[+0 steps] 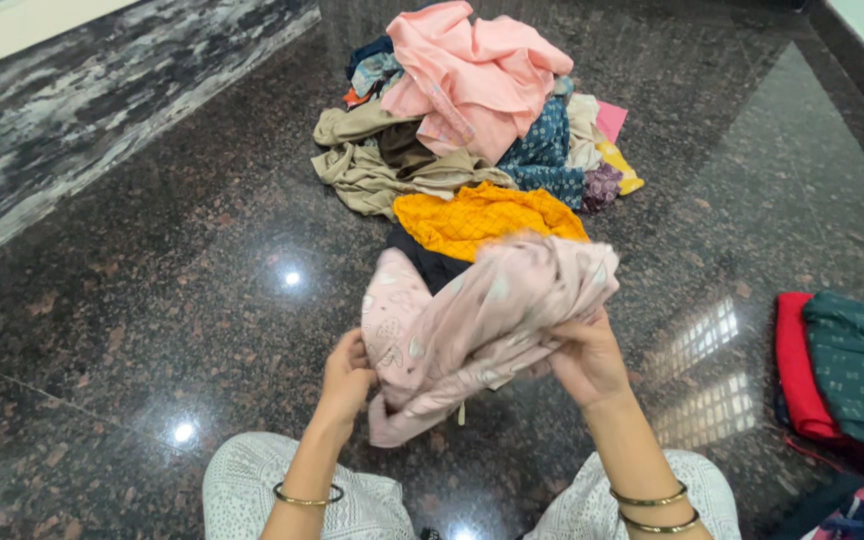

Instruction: The person sits on the floor and folds several garments one by one, including a pink patterned cloth, a yellow checkered cloth, a black cloth, a beige cloth, and a large pink sheet. Each item is unfolded, smoothed, and folded into a neat rectangle before being stacked.

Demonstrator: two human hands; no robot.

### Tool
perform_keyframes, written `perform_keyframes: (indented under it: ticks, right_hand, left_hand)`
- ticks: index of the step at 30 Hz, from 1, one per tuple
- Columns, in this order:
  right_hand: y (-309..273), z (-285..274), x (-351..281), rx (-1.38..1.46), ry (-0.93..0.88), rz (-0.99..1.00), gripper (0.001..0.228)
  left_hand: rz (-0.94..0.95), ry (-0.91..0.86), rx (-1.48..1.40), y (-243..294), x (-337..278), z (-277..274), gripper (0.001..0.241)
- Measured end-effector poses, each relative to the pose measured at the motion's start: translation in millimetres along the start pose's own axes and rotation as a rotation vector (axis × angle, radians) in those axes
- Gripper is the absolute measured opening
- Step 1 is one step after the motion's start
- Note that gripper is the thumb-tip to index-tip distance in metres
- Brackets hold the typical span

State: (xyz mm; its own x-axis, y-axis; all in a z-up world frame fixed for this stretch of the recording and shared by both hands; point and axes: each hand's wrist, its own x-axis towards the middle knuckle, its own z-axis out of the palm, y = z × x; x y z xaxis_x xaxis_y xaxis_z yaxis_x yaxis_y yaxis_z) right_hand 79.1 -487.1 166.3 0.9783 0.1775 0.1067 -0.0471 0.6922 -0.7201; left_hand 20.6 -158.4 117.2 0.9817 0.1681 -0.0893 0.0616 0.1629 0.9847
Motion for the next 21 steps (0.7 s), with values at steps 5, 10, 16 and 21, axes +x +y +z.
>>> perform_keyframes:
  ticks: [5, 10, 16, 21]
  right_hand:
    - [45, 3, -37, -0.823, -0.12, 0.246, 0.033]
    - [98, -35, -104, -1.42, -0.266, 0.274, 0.034]
    - [105, -54, -116, -1.341, -0.177, 0.467, 0.036]
    - [120, -48, -86, -0.51, 0.234, 0.64, 0.036]
  left_hand:
    - [-0.187, 0.106, -0.244, -6, -2, 10, 0.065]
    - [-0.628, 0.146, -0.217, -49, -27, 21, 0.069]
    - [-0.326, -0.072, -0.198, -85, -53, 35, 0.055]
    - [-0.367, -0.236, -0.369, -56, -70, 31, 0.048]
